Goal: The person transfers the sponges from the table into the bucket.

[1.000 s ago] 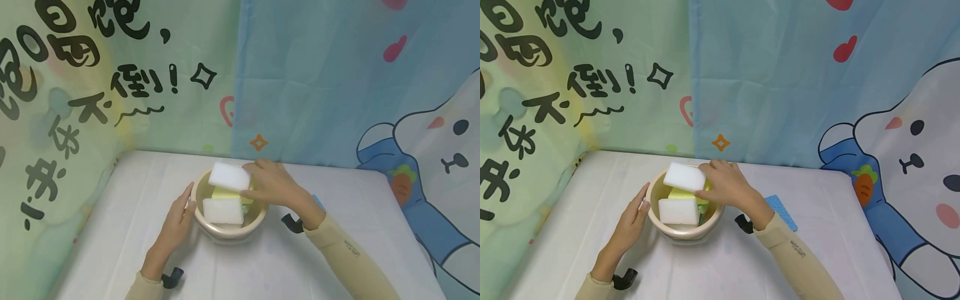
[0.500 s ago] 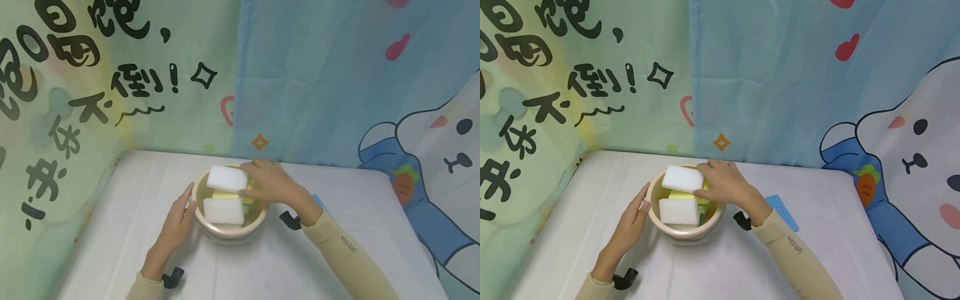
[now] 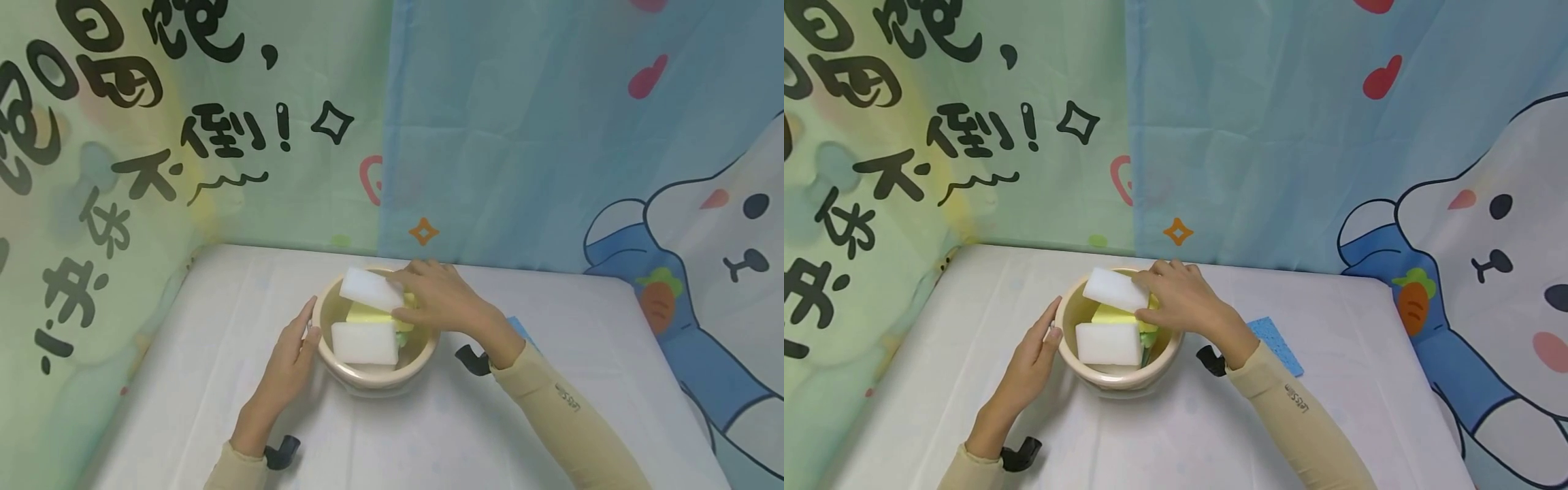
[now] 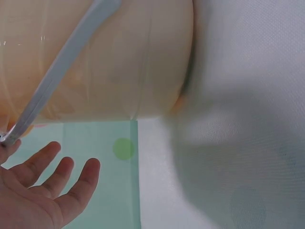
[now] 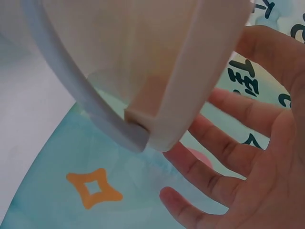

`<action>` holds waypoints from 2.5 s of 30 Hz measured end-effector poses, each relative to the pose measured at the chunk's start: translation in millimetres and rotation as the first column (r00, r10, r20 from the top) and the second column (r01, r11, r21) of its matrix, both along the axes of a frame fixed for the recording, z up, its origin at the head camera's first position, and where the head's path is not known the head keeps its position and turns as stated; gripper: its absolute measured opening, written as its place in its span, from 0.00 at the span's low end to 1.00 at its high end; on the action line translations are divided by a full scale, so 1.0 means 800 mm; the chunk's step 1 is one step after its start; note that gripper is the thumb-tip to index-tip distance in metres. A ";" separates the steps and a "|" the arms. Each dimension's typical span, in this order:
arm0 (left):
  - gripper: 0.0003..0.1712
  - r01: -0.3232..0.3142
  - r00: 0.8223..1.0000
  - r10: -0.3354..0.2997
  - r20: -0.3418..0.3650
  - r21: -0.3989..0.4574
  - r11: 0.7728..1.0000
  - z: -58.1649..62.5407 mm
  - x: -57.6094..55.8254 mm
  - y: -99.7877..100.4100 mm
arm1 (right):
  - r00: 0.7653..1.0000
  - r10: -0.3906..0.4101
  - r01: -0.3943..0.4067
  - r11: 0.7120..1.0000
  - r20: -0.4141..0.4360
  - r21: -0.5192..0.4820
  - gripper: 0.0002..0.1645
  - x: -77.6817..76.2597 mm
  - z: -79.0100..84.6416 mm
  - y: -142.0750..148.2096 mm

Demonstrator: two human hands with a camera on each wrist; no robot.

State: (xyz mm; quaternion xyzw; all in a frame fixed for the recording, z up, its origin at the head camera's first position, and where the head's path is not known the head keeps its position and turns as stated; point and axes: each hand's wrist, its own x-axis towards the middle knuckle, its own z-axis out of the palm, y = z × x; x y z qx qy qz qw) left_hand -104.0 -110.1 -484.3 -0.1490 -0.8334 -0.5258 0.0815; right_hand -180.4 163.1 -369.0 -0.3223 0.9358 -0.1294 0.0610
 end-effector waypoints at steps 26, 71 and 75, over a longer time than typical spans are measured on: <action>0.32 -0.015 1.000 0.015 0.017 -0.005 1.000 0.000 0.001 0.002 | 0.992 -0.123 0.121 0.986 -0.014 -0.110 0.26 0.022 -0.009 0.075; 0.32 -0.017 0.999 0.017 0.027 -0.003 1.000 0.001 0.003 0.003 | 0.845 -0.531 0.531 0.847 0.056 0.010 0.44 0.086 -0.139 0.224; 0.32 -0.017 1.000 0.017 0.022 -0.007 1.000 0.003 0.003 0.003 | 0.825 -0.563 0.562 0.826 0.045 0.035 0.49 0.086 -0.145 0.225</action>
